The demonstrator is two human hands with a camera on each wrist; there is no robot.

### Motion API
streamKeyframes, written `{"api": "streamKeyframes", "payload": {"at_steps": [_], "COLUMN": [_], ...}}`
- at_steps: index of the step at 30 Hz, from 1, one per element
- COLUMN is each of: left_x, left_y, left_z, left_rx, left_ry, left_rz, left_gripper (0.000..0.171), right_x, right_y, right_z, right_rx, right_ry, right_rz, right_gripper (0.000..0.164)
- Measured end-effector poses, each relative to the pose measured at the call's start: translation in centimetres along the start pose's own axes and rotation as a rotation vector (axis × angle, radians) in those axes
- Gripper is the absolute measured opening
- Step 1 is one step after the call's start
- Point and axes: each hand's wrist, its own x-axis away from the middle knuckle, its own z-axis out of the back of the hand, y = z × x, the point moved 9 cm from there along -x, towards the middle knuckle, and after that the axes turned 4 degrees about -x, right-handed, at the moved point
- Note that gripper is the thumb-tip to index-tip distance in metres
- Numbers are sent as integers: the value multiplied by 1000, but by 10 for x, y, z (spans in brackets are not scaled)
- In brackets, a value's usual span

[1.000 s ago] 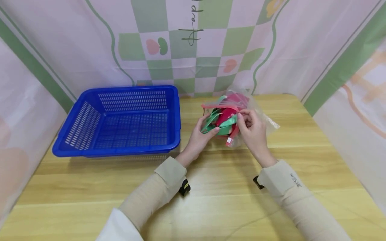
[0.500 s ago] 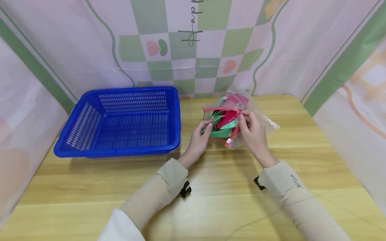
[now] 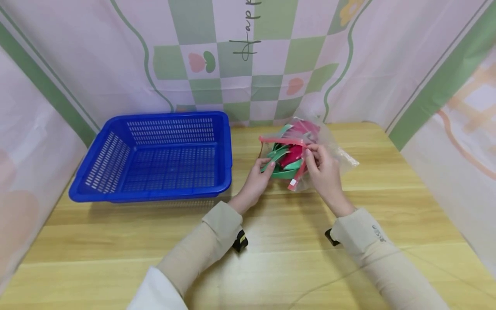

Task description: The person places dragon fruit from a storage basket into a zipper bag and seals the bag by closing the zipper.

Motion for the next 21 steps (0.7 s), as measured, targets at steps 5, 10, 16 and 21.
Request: {"api": "streamKeyframes", "payload": {"at_steps": [5, 10, 16, 21], "left_x": [4, 4, 0, -7], "left_y": [0, -1, -1, 5], "left_z": [6, 1, -3, -2], "left_rx": [-70, -19, 12, 20], "left_ry": [107, 130, 128, 126], "left_rz": [-34, -61, -68, -88], "left_gripper": [33, 32, 32, 33], "right_x": [3, 5, 6, 6], "right_y": [2, 1, -10, -16], "right_z": [-7, -6, -7, -13], "right_rx": [-13, 12, 87, 76], "right_ry": [-49, -54, -56, -67], "right_rz": [-31, -20, 84, 119], "right_gripper": [21, 21, 15, 11]}}
